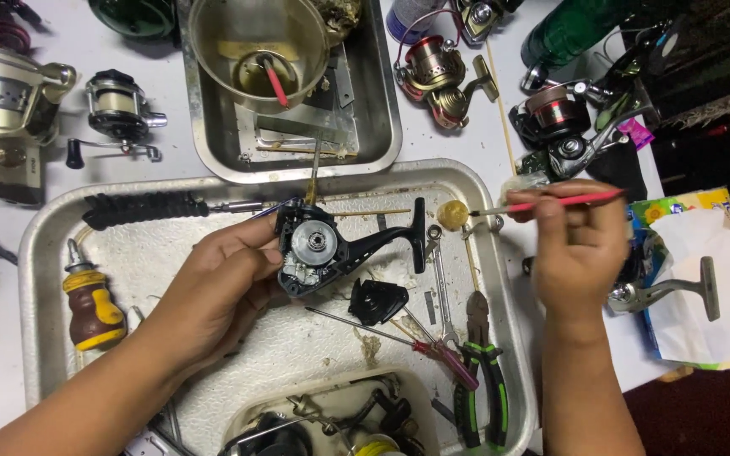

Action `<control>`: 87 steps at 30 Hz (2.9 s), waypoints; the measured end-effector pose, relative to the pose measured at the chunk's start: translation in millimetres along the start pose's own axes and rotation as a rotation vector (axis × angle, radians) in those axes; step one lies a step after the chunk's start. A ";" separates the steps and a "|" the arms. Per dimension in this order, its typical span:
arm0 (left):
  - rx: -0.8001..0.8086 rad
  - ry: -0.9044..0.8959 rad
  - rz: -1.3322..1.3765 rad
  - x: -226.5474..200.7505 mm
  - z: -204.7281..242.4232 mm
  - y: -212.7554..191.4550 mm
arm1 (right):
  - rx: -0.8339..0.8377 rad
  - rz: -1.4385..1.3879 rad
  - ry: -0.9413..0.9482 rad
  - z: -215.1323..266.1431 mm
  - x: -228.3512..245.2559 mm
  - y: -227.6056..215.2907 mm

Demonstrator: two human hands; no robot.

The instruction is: Applying grease to the internal gears of a fishing reel body using a small brush for maintenance.

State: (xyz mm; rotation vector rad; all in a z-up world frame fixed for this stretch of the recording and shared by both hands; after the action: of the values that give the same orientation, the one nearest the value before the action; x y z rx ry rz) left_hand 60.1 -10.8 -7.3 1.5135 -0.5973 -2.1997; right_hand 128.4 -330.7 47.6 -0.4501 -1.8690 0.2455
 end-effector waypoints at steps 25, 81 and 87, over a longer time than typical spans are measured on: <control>0.075 -0.062 -0.085 4.7 3.2 9.4 | 0.200 -0.257 -0.316 57.5 87.9 61.0; 0.166 0.143 -0.337 6.6 0.2 6.5 | 0.074 -0.413 -0.386 46.0 80.4 48.9; 0.206 0.217 -0.231 -9.6 3.7 13.9 | -0.257 -0.178 -0.465 26.4 88.4 -6.3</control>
State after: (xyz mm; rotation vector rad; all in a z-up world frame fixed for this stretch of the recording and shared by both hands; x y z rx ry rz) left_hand 60.9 -16.6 8.9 1.9877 -0.6204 -2.1484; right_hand 77.1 -297.6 117.2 -0.4195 -2.3971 -0.0162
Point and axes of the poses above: each hand's wrist, its own z-axis away from the middle knuckle, its own y-axis out of the palm, x = y × z, the point moved 7 cm from there along -z, towards the middle knuckle, and after that the axes turned 7 degrees about y, right-handed, at the moved point
